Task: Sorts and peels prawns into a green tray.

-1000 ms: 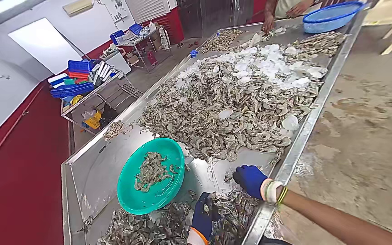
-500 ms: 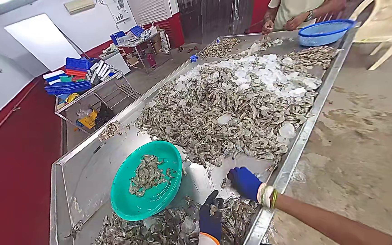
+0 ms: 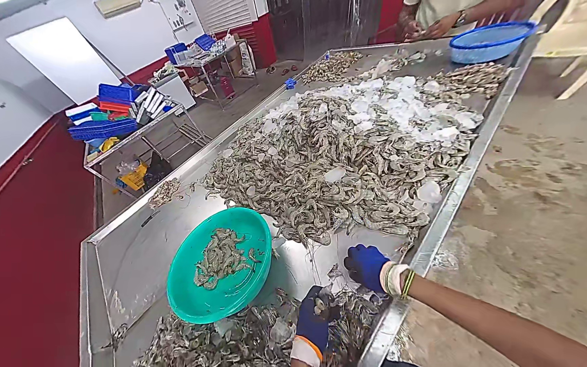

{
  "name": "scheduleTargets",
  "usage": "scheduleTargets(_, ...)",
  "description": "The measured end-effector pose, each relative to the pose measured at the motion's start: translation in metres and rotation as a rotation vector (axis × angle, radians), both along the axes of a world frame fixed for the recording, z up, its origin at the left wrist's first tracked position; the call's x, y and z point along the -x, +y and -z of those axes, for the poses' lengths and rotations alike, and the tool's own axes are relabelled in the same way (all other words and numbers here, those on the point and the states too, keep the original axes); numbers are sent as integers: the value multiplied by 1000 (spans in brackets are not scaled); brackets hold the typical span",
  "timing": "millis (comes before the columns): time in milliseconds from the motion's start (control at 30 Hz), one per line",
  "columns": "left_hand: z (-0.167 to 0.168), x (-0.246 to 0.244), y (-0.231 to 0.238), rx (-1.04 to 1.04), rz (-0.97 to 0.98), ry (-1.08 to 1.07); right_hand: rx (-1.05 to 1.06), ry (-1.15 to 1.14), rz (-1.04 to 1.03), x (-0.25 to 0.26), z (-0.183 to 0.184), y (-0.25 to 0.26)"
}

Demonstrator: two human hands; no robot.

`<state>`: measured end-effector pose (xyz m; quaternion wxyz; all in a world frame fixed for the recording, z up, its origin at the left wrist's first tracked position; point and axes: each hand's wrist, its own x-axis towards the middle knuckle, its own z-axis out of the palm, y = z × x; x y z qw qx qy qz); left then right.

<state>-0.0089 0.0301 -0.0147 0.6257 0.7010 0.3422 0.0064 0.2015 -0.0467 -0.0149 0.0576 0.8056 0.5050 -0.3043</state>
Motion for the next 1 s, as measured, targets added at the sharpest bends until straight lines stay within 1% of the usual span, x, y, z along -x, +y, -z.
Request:
scheduleTargets(33, 4, 4, 3, 50, -6, -70, -9, 7, -54, -10, -2, 8)
scheduleTargets(67, 8, 5, 4, 90, -19, -133, -80, -8, -130, -18, -1, 22)
scheduleTargets(100, 9, 4, 2, 99, -60, -188, -155, -35, -214, -25, 0, 38)
scheduleTargets(133, 10, 1, -1, 79, -124, -230, -224, -41, -257, -31, 3, 56)
scheduleTargets(200, 10, -6, -4, 0, -258, -242, -329, -12, -238, -44, 16, 84)
scheduleTargets(233, 9, -8, -4, -51, -315, -215, -382, -12, -235, -52, 27, 89)
scheduleTargets(300, 11, -7, -4, -106, -416, -191, -536, -53, -277, -65, 47, 79)
scheduleTargets(333, 13, -5, -3, -90, -446, -183, -577, -96, -289, -65, 53, 67)
scheduleTargets(367, 17, -4, -2, -101, -446, -164, -571, -132, -284, -59, 59, 51)
scheduleTargets(433, 20, -2, 1, -177, -314, -65, -460, -143, -225, -32, 62, 20)
scheduleTargets(467, 25, -6, 0, -233, -255, -22, -377, -130, -192, -13, 56, 9)
scheduleTargets(533, 25, -16, -2, -271, -105, 87, -258, -61, -111, 27, 33, -2)
scheduleTargets(567, 22, -21, -6, -276, -50, 135, -250, -26, -75, 43, 21, -4)
scheduleTargets(633, 9, -31, -15, -297, -19, 246, -242, -4, -34, 65, 2, -3)
scheduleTargets(733, -1, -34, -18, -309, 9, 355, -183, -19, -1, 76, -8, -1)
scheduleTargets(767, -1, -32, -16, -297, 31, 367, -160, -15, 34, 74, -9, -1)
scheduleTargets(833, -2, -23, -12, -261, 41, 325, -173, 23, 217, 54, -5, -6)
scheduleTargets(900, -11, -5, -8, -225, -18, 189, -224, 18, 447, 16, 5, -20)
scheduleTargets(933, -18, 4, -3, -233, -55, 115, -260, -33, 525, -8, 7, -31)
scheduleTargets(1000, -30, 20, 22, -327, -167, -15, -299, -153, 627, -55, 11, -51)
